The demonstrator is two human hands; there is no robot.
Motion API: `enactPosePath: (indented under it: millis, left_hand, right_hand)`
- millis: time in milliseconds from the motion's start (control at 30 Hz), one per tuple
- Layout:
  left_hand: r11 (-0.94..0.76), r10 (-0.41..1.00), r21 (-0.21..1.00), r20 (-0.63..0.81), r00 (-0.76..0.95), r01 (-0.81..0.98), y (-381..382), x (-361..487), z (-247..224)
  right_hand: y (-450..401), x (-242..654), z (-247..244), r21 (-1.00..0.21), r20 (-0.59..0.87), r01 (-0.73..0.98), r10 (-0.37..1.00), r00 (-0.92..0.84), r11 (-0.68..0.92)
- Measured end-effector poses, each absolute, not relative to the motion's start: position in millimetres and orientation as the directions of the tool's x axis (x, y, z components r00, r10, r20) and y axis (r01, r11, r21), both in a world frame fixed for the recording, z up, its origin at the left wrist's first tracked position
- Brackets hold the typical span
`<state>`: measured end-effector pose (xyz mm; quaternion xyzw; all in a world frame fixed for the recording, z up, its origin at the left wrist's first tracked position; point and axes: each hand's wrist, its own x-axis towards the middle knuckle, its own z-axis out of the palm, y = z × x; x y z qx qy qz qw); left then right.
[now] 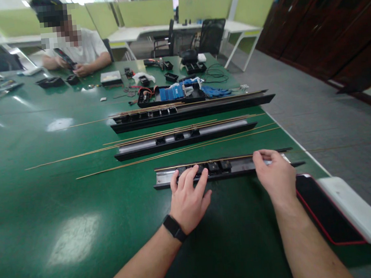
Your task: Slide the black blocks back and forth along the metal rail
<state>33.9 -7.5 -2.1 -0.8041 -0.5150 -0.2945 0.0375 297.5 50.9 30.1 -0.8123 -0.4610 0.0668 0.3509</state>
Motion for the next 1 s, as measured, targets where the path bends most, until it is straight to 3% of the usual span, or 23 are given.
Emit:
enactPosePath:
  millis: [1000]
  left_hand:
    - [-0.499, 0.793, 0.227, 0.508, 0.335, 0.836, -4.3, 32.0, 2.7]
  right_hand:
    - [49.8, 296.6, 29.3, -0.632, 0.236, 0.721, 0.816, 0.528, -0.283]
